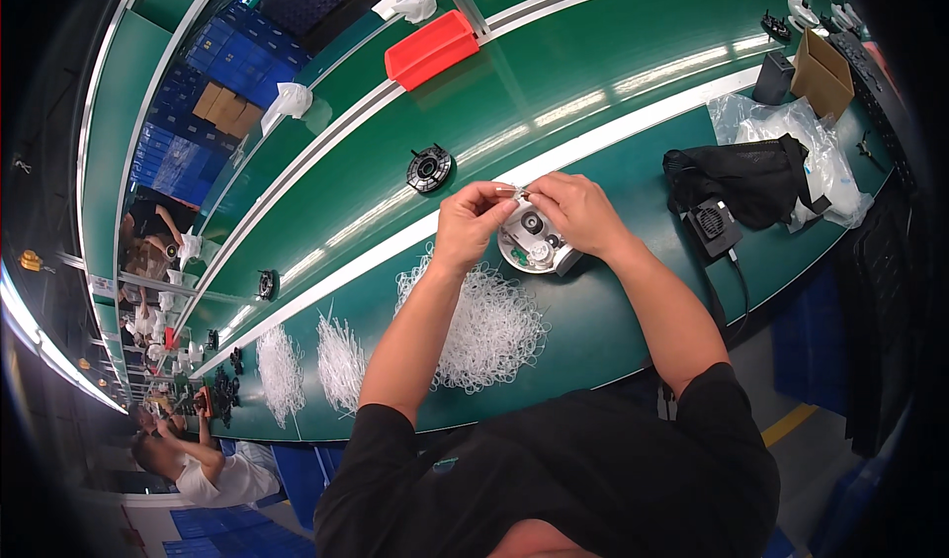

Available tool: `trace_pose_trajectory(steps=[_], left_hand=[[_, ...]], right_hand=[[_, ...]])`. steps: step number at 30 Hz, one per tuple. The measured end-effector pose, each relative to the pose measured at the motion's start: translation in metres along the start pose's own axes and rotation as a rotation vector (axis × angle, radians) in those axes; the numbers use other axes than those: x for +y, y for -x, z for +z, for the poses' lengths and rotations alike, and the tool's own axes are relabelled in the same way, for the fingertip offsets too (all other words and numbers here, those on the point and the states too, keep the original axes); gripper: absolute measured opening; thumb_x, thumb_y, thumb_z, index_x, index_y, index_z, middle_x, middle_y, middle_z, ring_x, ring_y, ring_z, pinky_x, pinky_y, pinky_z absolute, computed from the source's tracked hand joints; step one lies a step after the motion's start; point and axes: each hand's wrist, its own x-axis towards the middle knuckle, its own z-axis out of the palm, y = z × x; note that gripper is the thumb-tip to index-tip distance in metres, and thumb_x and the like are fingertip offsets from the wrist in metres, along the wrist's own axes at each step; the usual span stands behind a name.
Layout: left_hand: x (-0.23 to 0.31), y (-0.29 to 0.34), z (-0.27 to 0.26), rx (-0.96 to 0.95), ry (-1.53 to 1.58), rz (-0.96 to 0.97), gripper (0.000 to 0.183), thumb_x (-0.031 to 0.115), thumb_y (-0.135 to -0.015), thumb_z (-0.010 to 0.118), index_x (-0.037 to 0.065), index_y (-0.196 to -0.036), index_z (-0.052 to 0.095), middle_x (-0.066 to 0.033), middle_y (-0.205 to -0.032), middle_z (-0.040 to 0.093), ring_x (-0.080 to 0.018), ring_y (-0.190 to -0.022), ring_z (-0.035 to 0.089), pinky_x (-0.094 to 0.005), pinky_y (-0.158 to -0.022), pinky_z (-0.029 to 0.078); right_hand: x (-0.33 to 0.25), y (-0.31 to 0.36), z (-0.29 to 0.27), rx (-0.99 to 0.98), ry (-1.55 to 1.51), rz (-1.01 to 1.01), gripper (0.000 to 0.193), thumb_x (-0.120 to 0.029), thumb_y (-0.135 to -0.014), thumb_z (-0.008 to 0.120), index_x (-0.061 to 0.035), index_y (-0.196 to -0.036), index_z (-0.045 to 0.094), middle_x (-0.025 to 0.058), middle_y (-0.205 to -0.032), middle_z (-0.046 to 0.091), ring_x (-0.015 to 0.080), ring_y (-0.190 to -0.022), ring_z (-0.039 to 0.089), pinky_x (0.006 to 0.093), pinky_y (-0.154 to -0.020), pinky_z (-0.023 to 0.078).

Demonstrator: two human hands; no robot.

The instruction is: The person assembles small white electronic devices on a green workbench. They pick up white zip ties, thread them through the devices, and secure them by hand. The person then places the assembled units onto the conveyor belt. The task involves repetitive manual handling of components and zip ties.

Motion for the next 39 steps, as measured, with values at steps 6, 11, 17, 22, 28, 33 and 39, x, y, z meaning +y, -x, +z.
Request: trace_pose_trajectory(steps=[6,11,17,22,28,33,39], left_hand=[[0.001,0.001,0.009,0.015,-0.037,-0.048,0.017,0.004,-0.088,0.074,-0.001,-0.103,0.068,-0.0046,-0.089,0.071,-0.0076,-0.077,0.064,-0.0211,-0.068,0.053],[0.004,0.003,0.013,-0.003,-0.227,-0.121,0.011,0.007,-0.091,0.072,-0.001,-0.097,0.068,-0.0034,-0.082,0.070,-0.0069,-0.072,0.064,-0.0210,-0.062,0.051],[-0.005,0.004,0.014,0.005,-0.434,-0.019,0.007,0.005,-0.090,0.069,-0.002,-0.092,0.068,-0.0043,-0.076,0.069,-0.0067,-0.067,0.061,-0.0234,-0.059,0.049],[-0.001,0.002,0.014,-0.070,-0.793,0.325,0.015,-0.004,-0.079,0.067,0.003,-0.092,0.069,-0.0102,-0.084,0.067,-0.0262,-0.077,0.066,-0.0353,-0.070,0.052],[-0.002,0.003,0.017,-0.084,-0.965,0.389,0.020,-0.003,-0.072,0.069,0.006,-0.089,0.069,-0.0101,-0.086,0.063,-0.0319,-0.085,0.062,-0.0421,-0.073,0.051],[-0.005,0.008,0.016,0.013,-0.947,0.383,0.016,0.000,-0.075,0.069,0.007,-0.089,0.069,-0.0102,-0.086,0.063,-0.0316,-0.086,0.062,-0.0422,-0.073,0.051],[-0.011,0.010,0.016,0.078,-0.922,0.459,0.010,0.002,-0.077,0.068,0.008,-0.085,0.067,-0.0100,-0.083,0.062,-0.0321,-0.083,0.063,-0.0419,-0.071,0.051]], right_hand=[[0.001,0.001,0.002,0.005,-0.050,0.034,0.013,-0.013,-0.091,0.062,-0.0020,-0.094,0.067,0.0149,-0.085,0.068,0.0349,-0.076,0.066,0.0425,-0.067,0.051],[-0.002,0.000,0.002,-0.030,-0.338,0.204,0.014,-0.012,-0.090,0.064,-0.0022,-0.100,0.068,0.0140,-0.080,0.068,0.0292,-0.072,0.067,0.0382,-0.066,0.051],[0.007,-0.001,0.005,0.028,-0.199,0.062,0.016,-0.014,-0.090,0.066,0.0011,-0.095,0.068,0.0120,-0.085,0.070,0.0226,-0.073,0.066,0.0328,-0.067,0.051],[0.013,-0.003,0.007,0.020,-0.463,0.418,0.017,-0.014,-0.097,0.060,0.0008,-0.097,0.068,0.0025,-0.085,0.066,0.0131,-0.088,0.062,0.0288,-0.080,0.049],[0.040,-0.001,0.011,0.074,-0.609,0.424,0.028,-0.025,-0.100,0.054,-0.0015,-0.095,0.067,0.0018,-0.078,0.061,0.0114,-0.075,0.054,0.0305,-0.071,0.046],[0.020,-0.001,0.002,-0.126,-0.042,0.020,0.020,-0.021,-0.085,0.072,-0.0045,-0.096,0.070,0.0098,-0.075,0.059,0.0239,-0.072,0.057,0.0368,-0.066,0.046],[0.023,-0.001,-0.001,-0.163,0.062,-0.023,0.018,-0.016,-0.077,0.076,-0.0033,-0.089,0.069,0.0113,-0.077,0.058,0.0311,-0.078,0.057,0.0411,-0.070,0.045]])
